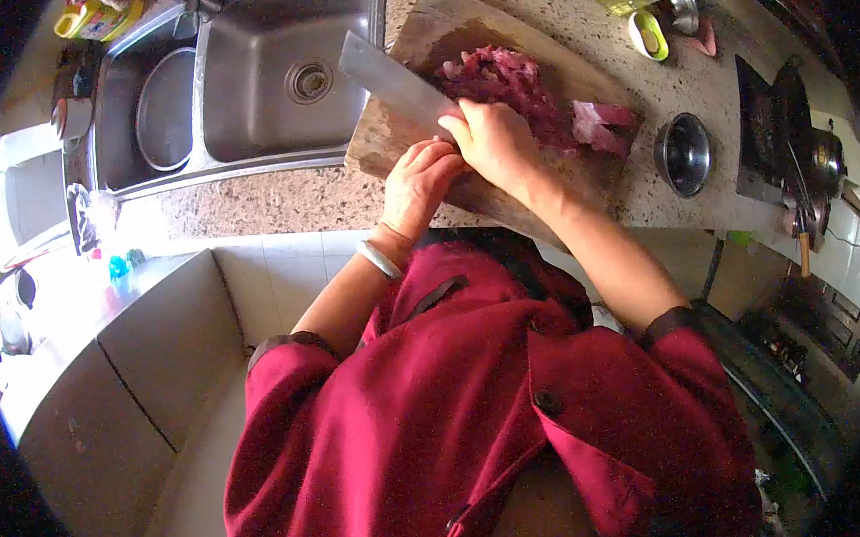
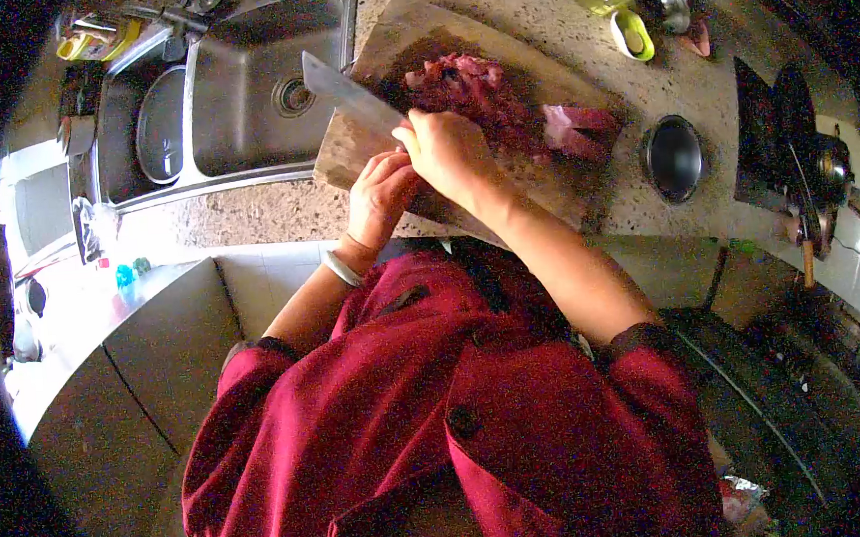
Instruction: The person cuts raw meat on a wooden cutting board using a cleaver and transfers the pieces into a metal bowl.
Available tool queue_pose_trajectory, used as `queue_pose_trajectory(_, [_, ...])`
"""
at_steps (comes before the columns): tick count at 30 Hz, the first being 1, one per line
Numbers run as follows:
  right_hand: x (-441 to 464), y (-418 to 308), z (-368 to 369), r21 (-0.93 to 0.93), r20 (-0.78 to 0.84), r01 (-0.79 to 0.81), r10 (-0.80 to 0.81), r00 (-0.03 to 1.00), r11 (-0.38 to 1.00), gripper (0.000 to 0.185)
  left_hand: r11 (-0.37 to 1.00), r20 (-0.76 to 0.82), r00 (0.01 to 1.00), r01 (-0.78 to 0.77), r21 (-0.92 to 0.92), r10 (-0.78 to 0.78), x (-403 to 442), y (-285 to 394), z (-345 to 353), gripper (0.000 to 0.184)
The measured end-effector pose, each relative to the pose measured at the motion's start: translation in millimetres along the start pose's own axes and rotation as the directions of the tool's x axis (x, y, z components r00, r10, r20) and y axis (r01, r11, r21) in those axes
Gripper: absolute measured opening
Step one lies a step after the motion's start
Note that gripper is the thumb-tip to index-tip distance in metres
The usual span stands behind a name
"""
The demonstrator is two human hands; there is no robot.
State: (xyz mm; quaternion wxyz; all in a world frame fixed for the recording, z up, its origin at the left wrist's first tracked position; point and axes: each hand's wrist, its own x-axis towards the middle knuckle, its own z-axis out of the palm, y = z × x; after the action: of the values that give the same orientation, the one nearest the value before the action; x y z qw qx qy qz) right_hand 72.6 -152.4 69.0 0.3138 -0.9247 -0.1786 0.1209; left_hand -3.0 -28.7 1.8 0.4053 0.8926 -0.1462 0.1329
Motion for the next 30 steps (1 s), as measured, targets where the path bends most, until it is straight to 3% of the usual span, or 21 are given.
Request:
queue_pose_trajectory(1, [5,6,1,0.046,0.000,-0.007,0.007,1.000,0.999,0.029,1.000,0.002,1.000,-0.023,-0.002,0.023,1,0,-1,0.022])
queue_pose_trajectory(2, [7,25,19,0.052,-0.143,0.051,-0.043,0.989,0.997,0.029,0.999,0.005,0.999,-0.046,-0.002,0.046,2,-1,-3,0.022])
queue_pose_trajectory(3, [6,23,14,0.053,-0.150,0.054,-0.046,0.988,0.997,0.029,0.999,0.005,0.999,-0.052,0.002,0.052,3,-2,-5,0.022])
queue_pose_trajectory(5, [-2,21,1,0.273,-0.157,-0.065,0.111,0.981,0.960,0.029,0.997,0.075,0.995,-0.067,-0.024,0.069,1,-2,-8,0.021])
queue_pose_trajectory(7, [-20,18,-26,0.179,-0.114,-0.093,0.114,0.987,0.980,0.030,0.998,0.040,0.997,-0.067,-0.001,0.067,0,2,-12,0.023])
queue_pose_trajectory(9, [-42,17,-48,-0.041,-0.068,-0.034,0.032,0.997,0.999,0.028,0.997,-0.004,0.997,-0.072,0.018,0.072,-1,2,-12,0.025])
queue_pose_trajectory(15, [-91,14,-55,-0.136,0.115,-0.030,0.045,0.992,0.990,0.026,0.999,0.001,0.999,-0.037,0.006,0.037,-6,-10,-10,0.022])
queue_pose_trajectory(23, [-88,10,-47,-0.188,0.164,-0.073,0.104,0.981,0.979,0.025,1.000,0.055,0.998,-0.007,-0.004,0.008,-2,-9,-13,0.017])
queue_pose_trajectory(25, [-70,-1,-44,-0.131,0.172,-0.115,0.137,0.975,0.985,0.026,1.000,0.060,0.998,-0.024,0.017,0.023,-1,-9,-15,0.017])
queue_pose_trajectory(30, [-27,6,-3,-0.117,0.094,-0.020,0.031,0.995,0.993,0.027,1.000,0.045,0.999,-0.024,-0.017,0.025,-3,-12,-9,0.022])
